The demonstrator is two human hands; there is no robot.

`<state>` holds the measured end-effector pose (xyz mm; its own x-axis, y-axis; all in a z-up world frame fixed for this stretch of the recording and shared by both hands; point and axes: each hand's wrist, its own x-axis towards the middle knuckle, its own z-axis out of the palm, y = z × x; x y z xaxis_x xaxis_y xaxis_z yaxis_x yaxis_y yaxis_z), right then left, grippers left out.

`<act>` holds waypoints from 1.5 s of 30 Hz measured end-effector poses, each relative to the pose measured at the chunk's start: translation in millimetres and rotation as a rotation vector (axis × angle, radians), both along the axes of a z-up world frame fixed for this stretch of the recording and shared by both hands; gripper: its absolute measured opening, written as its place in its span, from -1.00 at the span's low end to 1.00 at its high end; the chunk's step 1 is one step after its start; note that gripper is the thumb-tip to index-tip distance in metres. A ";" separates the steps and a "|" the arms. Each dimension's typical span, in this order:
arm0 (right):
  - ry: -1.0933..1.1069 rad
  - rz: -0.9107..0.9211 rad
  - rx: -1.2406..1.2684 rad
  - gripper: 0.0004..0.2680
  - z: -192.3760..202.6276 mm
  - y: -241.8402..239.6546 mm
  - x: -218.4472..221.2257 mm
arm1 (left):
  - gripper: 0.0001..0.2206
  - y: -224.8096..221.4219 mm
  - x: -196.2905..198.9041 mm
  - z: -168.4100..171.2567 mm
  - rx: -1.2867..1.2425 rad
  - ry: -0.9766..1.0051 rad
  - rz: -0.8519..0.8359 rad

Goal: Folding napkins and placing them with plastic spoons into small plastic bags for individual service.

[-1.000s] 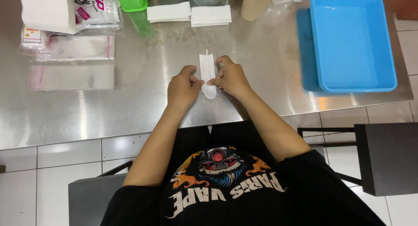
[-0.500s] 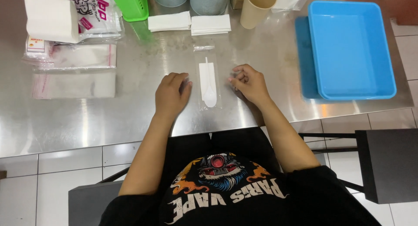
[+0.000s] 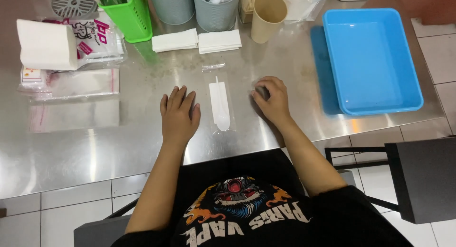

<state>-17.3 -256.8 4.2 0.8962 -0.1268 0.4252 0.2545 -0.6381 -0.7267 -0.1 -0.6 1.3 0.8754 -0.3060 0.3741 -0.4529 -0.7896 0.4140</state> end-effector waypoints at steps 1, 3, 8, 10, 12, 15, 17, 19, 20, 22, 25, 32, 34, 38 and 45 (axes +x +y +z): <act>0.113 -0.029 -0.011 -0.85 0.6 -6.1 7.1 | -0.72 -0.6 -0.2 1.3 0.005 0.018 0.006; 0.222 -0.062 -0.021 -0.78 13.5 -14.2 24.1 | -0.72 -1.6 0.2 2.9 0.008 0.031 0.009; 0.308 -0.200 0.263 -0.44 24.4 -32.5 84.1 | -0.72 -3.0 0.8 5.3 0.009 0.048 0.029; 0.315 -0.265 0.308 -0.38 6.3 -42.0 111.4 | -0.72 -1.0 3.2 -6.7 -0.011 -0.016 0.007; 0.327 -0.328 0.358 -0.32 -3.1 -44.0 129.6 | -0.72 0.0 5.0 -10.2 -0.027 -0.078 -0.015; 0.178 -0.296 0.450 -0.36 -10.9 -40.8 140.3 | -0.73 -1.7 5.7 -8.5 -0.014 -0.073 -0.014; 0.049 -0.283 0.452 -0.42 -24.0 -40.9 147.4 | -0.71 -1.2 5.5 -11.8 -0.023 -0.090 -0.005; -0.045 -0.252 0.431 -0.46 -18.8 -38.2 140.7 | -0.70 -1.6 6.8 -10.0 -0.050 -0.065 -0.018; -0.137 -0.218 0.407 -0.49 -16.3 -36.7 135.7 | -0.69 -1.8 5.4 -8.5 -0.081 -0.039 -0.027; -0.226 -0.164 0.379 -0.50 -7.3 -35.4 125.5 | -0.71 -11.8 11.2 3.1 -0.169 -0.048 -0.057; -0.365 -0.090 0.274 -0.51 0.1 -34.2 119.2 | -0.76 -41.5 23.6 33.1 -0.279 -0.133 -0.155; -0.365 -0.059 0.078 -0.66 5.2 -28.9 115.7 | -0.97 -137.2 74.8 86.0 -0.104 -0.271 -0.310; -0.349 -0.065 0.087 -0.70 2.3 -28.1 116.7 | -0.95 -160.8 101.2 66.0 0.051 -0.257 -0.246; -0.382 -0.026 0.035 -0.69 -0.8 -31.2 118.4 | -0.85 -193.9 134.4 46.8 0.323 -0.097 -0.122; -0.386 -0.012 0.060 -0.65 -3.4 -30.0 121.2 | -0.88 -206.1 149.7 40.6 0.488 0.098 -0.008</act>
